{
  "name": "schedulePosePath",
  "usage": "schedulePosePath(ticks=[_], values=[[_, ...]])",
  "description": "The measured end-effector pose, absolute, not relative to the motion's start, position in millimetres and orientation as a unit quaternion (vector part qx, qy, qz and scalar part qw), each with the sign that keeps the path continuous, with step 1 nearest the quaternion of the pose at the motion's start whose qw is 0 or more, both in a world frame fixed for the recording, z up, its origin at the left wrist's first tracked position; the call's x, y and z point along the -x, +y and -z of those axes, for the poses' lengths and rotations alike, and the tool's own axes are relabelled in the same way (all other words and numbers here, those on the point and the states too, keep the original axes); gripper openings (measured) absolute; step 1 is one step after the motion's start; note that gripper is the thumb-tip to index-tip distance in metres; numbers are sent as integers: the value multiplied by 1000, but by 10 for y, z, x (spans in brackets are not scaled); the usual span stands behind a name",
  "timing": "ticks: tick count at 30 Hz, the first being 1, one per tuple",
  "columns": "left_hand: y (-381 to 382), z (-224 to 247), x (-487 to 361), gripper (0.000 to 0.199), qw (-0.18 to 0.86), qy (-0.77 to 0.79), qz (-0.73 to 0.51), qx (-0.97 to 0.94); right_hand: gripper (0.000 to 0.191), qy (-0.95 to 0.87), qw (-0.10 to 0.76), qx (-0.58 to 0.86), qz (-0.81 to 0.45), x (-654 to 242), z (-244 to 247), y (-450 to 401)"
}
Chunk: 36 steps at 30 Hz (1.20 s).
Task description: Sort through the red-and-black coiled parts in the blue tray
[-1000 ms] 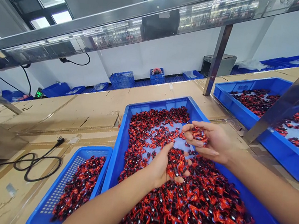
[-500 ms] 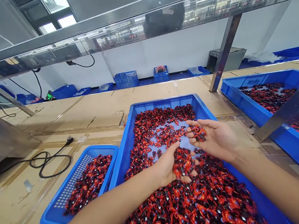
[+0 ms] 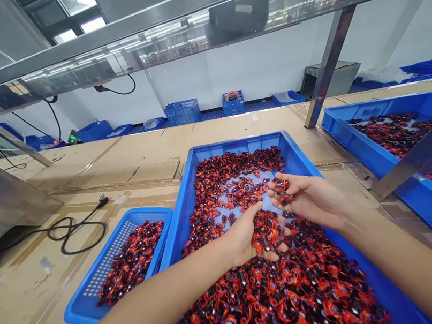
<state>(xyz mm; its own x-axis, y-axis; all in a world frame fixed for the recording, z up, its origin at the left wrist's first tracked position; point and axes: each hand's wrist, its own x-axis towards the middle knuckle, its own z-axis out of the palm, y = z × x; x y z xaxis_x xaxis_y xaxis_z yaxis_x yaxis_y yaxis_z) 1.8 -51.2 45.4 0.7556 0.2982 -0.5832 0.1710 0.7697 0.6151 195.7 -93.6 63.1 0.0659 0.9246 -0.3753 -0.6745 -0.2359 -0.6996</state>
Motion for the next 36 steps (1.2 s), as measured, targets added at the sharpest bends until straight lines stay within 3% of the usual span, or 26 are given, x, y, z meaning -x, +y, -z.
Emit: schedulePosePath(ticks=[8,13,20,36], values=[[-519,-478,-18,63,874,347,-24,-340,47,-190,596,433,-649,-1940,-621,-943],[-522,-472,-17,63,871,343,-21,-351,31,-186,581,424,-669,-1950,-647,-949],[-510,-420,-3,62,877,336,-21,-344,64,-210,597,405,-660,-1984,-603,-951],[-510,-404,-16,62,886,309,-11,-344,44,-261,556,394,-684,-1927,-722,-1010]])
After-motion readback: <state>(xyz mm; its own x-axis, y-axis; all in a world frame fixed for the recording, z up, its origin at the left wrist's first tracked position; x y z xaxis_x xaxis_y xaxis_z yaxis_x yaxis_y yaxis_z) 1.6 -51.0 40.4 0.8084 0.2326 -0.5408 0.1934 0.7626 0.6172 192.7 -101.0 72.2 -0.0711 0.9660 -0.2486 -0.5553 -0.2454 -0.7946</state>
